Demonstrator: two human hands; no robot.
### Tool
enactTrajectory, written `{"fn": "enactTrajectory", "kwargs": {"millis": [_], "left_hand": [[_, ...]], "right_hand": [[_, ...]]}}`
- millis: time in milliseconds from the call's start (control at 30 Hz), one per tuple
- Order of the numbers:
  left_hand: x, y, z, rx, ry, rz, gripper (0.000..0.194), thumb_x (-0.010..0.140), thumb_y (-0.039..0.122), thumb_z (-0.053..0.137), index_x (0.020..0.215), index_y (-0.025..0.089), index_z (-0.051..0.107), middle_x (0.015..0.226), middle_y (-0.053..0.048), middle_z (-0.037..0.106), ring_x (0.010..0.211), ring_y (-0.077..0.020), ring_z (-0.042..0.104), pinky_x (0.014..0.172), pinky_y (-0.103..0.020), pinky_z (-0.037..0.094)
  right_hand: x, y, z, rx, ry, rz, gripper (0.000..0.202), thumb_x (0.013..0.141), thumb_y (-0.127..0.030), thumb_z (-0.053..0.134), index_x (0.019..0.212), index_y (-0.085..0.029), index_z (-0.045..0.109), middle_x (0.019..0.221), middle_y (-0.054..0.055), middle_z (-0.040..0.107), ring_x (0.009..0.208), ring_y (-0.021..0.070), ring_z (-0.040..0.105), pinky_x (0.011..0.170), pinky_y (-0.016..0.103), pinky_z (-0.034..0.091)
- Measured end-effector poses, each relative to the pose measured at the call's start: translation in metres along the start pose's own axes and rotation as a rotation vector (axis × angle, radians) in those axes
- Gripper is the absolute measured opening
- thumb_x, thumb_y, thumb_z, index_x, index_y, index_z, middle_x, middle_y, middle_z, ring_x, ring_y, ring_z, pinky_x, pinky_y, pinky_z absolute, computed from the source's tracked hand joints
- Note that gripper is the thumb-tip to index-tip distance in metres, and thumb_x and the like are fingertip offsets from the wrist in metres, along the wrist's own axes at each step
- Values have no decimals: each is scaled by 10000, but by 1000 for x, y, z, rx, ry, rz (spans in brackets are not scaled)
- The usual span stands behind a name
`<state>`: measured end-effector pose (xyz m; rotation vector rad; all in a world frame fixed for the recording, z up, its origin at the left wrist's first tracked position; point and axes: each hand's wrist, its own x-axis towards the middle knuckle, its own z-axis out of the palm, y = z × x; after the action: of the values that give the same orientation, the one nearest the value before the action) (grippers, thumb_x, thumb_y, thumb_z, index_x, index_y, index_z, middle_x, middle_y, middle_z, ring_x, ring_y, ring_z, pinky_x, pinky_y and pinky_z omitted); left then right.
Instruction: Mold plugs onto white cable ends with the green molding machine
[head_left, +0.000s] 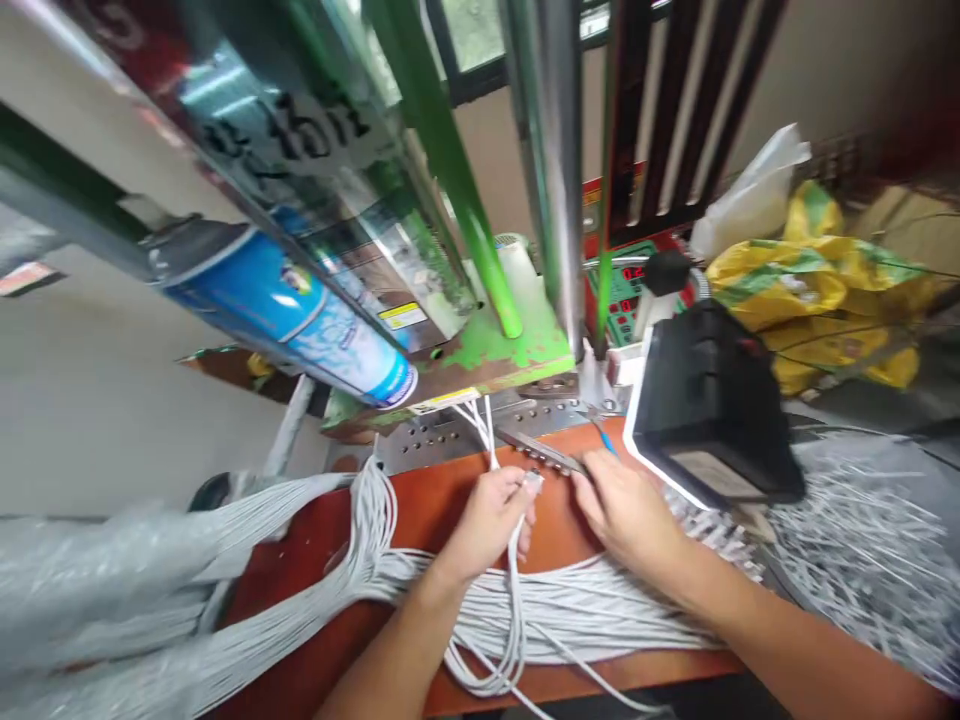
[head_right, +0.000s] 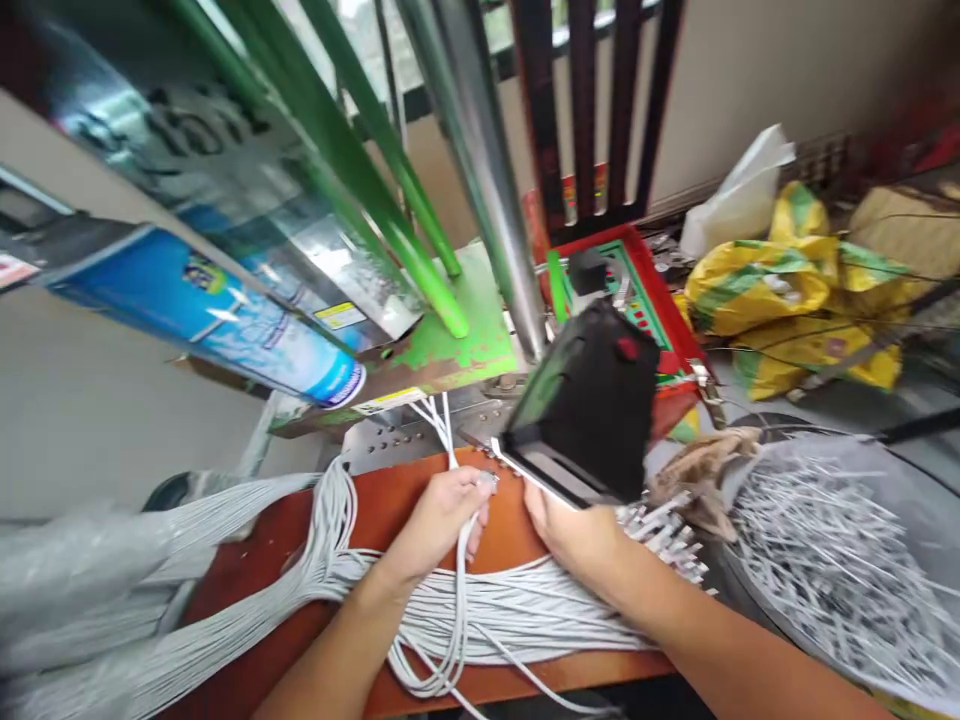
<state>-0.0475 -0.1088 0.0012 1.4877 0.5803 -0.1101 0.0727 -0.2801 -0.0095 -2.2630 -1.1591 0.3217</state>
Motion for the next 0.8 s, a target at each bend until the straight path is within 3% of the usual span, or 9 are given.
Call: {"fn": "enactTrajectory", "kwargs": {"millis": [200, 500, 667, 800], "left_hand": [[2, -2, -1, 94, -37, 19, 403, 955, 511, 593, 784, 147, 578, 621, 13, 576, 399, -67, 510, 381, -165, 379], [3, 1, 11, 66, -57, 23, 359, 954, 472, 577, 767, 166, 547, 591, 39, 530, 391, -50, 435, 375, -156, 314], [4, -5, 13, 66, -9, 64, 375, 947, 488, 579, 757, 165, 563, 561, 41, 499, 403, -64, 433, 381, -171, 331], [6, -11, 11, 108, 24, 64, 359, 959, 484, 551, 806, 162, 593, 558, 39, 495, 409, -75, 429, 387, -185, 318]], "right_hand": [[-8, 9, 9, 24, -10, -60, 365, 1080, -380, 300, 1193, -218, 607, 1022, 112, 688, 919, 239, 638, 781, 352, 471], [0, 5, 13, -3, 52, -268, 214, 1067, -250, 360, 987, -205, 553, 894, 48, 589, 803, 188, 586, 738, 308, 433], [-2, 10, 13, 44, 105, -172, 236, 1076, -303, 377, 1010, -202, 580, 918, 60, 606, 820, 209, 594, 738, 333, 418], [-2, 11, 12, -4, 110, -225, 278, 1085, -314, 356, 1034, -187, 597, 923, 78, 631, 824, 225, 603, 748, 349, 419]]}}
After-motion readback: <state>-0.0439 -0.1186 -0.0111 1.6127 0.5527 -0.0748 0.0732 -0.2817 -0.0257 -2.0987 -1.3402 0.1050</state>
